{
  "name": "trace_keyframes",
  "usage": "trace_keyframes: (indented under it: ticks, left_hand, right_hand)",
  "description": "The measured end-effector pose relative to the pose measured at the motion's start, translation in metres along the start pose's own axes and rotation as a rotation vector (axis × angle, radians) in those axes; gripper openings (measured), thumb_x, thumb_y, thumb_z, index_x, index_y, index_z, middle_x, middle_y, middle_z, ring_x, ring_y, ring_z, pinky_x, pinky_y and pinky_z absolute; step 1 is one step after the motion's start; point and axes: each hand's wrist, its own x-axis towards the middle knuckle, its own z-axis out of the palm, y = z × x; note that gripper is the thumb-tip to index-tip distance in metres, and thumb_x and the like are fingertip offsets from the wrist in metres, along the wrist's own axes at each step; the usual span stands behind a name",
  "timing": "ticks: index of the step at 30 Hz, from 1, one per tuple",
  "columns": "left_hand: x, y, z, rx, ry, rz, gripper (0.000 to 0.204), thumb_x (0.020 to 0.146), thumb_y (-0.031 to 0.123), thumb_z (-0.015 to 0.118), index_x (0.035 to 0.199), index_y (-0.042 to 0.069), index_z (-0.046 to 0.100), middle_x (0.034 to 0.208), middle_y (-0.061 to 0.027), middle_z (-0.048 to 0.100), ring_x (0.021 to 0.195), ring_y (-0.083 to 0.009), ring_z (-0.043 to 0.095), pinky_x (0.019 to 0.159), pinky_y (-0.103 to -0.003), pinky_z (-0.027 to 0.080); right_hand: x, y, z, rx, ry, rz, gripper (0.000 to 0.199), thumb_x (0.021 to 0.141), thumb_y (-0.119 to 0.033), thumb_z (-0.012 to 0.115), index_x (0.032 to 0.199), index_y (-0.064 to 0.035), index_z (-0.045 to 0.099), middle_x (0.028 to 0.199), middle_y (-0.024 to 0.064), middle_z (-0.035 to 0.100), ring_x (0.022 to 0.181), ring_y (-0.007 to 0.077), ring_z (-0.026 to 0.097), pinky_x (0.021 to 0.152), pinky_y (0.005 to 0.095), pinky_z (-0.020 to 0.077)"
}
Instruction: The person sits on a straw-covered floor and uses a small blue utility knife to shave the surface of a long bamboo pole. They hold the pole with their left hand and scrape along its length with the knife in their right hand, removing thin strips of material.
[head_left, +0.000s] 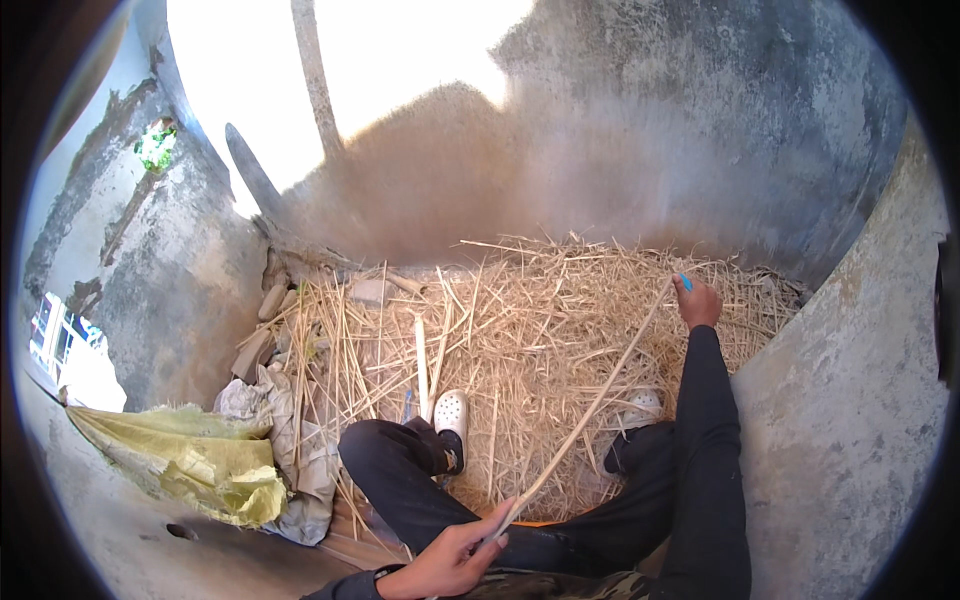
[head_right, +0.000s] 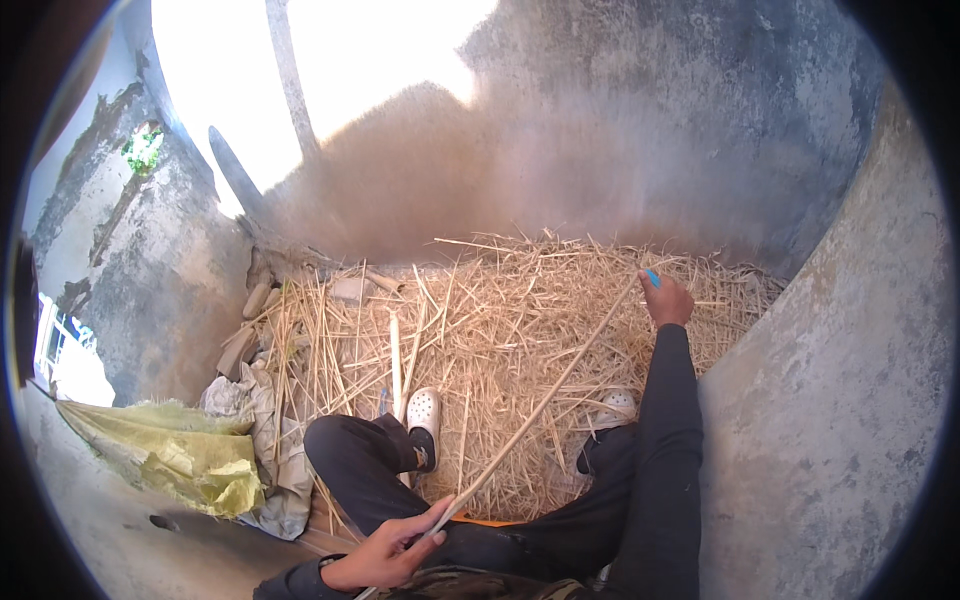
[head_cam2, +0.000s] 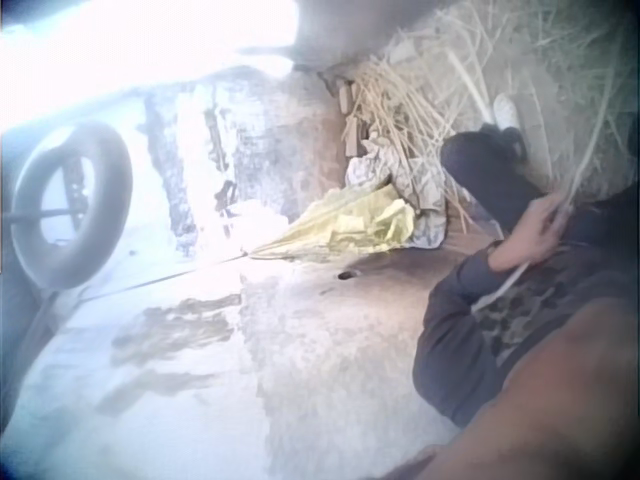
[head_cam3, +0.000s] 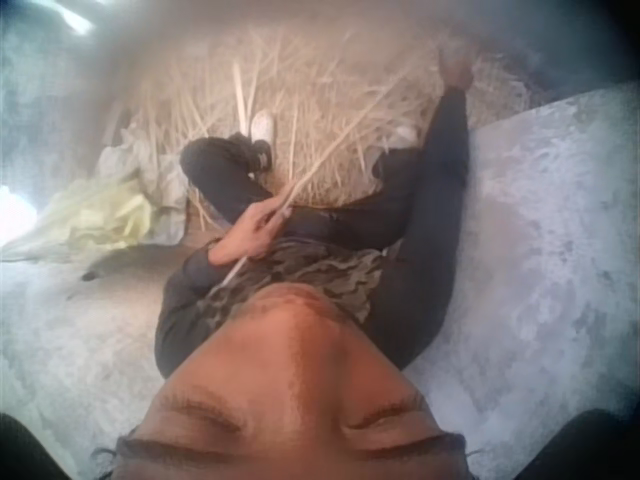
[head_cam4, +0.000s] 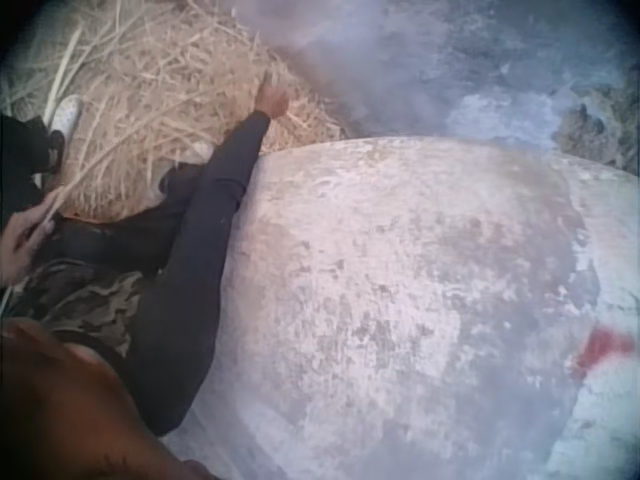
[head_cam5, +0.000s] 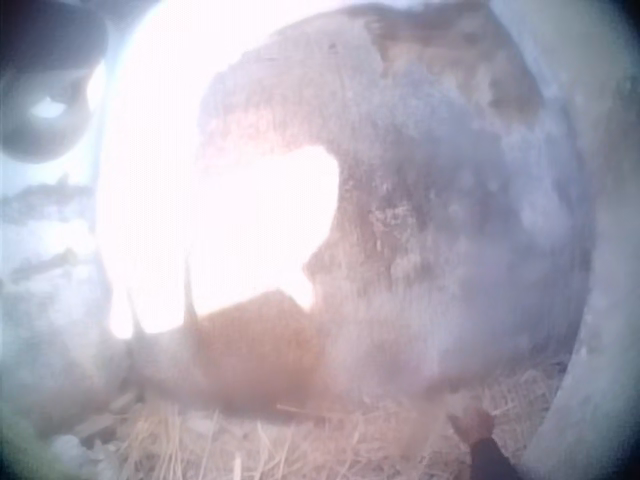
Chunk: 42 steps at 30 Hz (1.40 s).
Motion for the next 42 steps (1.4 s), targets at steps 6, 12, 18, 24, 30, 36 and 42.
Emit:
trace_keyframes:
  ticks: [6,12,18,24,30,36,42]
  left_hand:
    - [0.005,-0.025,-0.005,-0.032,0.043,0.074,0.051,0.102,0.014,0.049,0.150,0.009,0.033,0.080,0.0045,0.046,0.062,-0.0022,0.036,0.057,-0.017,0.035]
    - [0.018,-0.022,-0.006,-0.637,-0.025,-0.061,0.050,0.104,0.016,0.043,0.152,0.013,0.027,0.080,-0.0012,0.047,0.052,-0.0043,0.039,0.047,-0.019,0.036]
    - [0.040,-0.020,-0.026,-0.688,0.140,0.085,0.048,0.103,0.015,0.042,0.150,0.011,0.030,0.082,-0.0027,0.050,0.048,-0.0050,0.039,0.045,-0.020,0.036]
    - [0.043,-0.001,-0.025,-0.524,0.206,0.123,0.051,0.101,0.014,0.047,0.150,0.008,0.031,0.079,0.0013,0.051,0.051,-0.0021,0.039,0.045,-0.017,0.032]
    - [0.052,-0.007,-0.022,-0.251,0.314,0.211,0.049,0.100,0.012,0.049,0.147,0.004,0.036,0.079,0.0019,0.052,0.064,-0.0024,0.043,0.056,-0.018,0.037]
    - [0.037,0.010,-0.016,-0.155,0.337,0.155,0.050,0.098,0.008,0.050,0.146,0.002,0.036,0.080,0.0037,0.049,0.072,-0.0032,0.041,0.063,-0.019,0.037]
    - [0.037,0.010,-0.018,-0.179,0.342,0.173,0.051,0.098,0.006,0.049,0.147,0.002,0.034,0.080,0.0048,0.047,0.072,-0.0027,0.039,0.062,-0.018,0.035]
  right_hand:
    - [0.000,-0.026,-0.005,0.129,-0.268,-0.024,0.086,0.083,-0.081,0.038,0.078,0.0004,0.067,0.067,0.0218,0.062,0.066,0.0377,0.064,0.062,0.0486,0.0490]
    - [-0.022,-0.122,-0.038,1.217,-1.094,0.448,0.074,0.083,-0.085,0.030,0.056,-0.0158,0.037,0.045,-0.0064,0.025,0.036,0.0089,0.030,0.037,0.0267,0.0239]
    - [-0.149,-0.205,-0.116,0.564,-0.592,-0.678,0.078,0.085,-0.076,0.043,0.051,-0.0077,0.058,0.043,0.0056,0.045,0.039,0.0221,0.047,0.040,0.0388,0.0380]
    - [-0.177,-0.206,-0.145,0.430,-0.443,-0.833,0.075,0.079,-0.078,0.049,0.056,-0.0079,0.064,0.046,0.0125,0.053,0.045,0.0307,0.059,0.044,0.0412,0.0451]
    - [-0.181,-0.206,-0.140,0.455,-0.449,-0.817,0.074,0.080,-0.076,0.050,0.057,-0.0078,0.066,0.045,0.0123,0.053,0.044,0.0292,0.059,0.044,0.0402,0.0452]
    - [-0.148,-0.205,-0.125,0.441,-0.438,-0.625,0.077,0.080,-0.079,0.047,0.056,-0.0079,0.065,0.045,0.0114,0.053,0.043,0.0279,0.058,0.042,0.0397,0.0439]
    - [-0.193,-0.209,-0.153,0.505,-0.428,-0.933,0.072,0.079,-0.076,0.052,0.056,-0.0090,0.063,0.045,0.0100,0.052,0.041,0.0286,0.055,0.042,0.0397,0.0434]
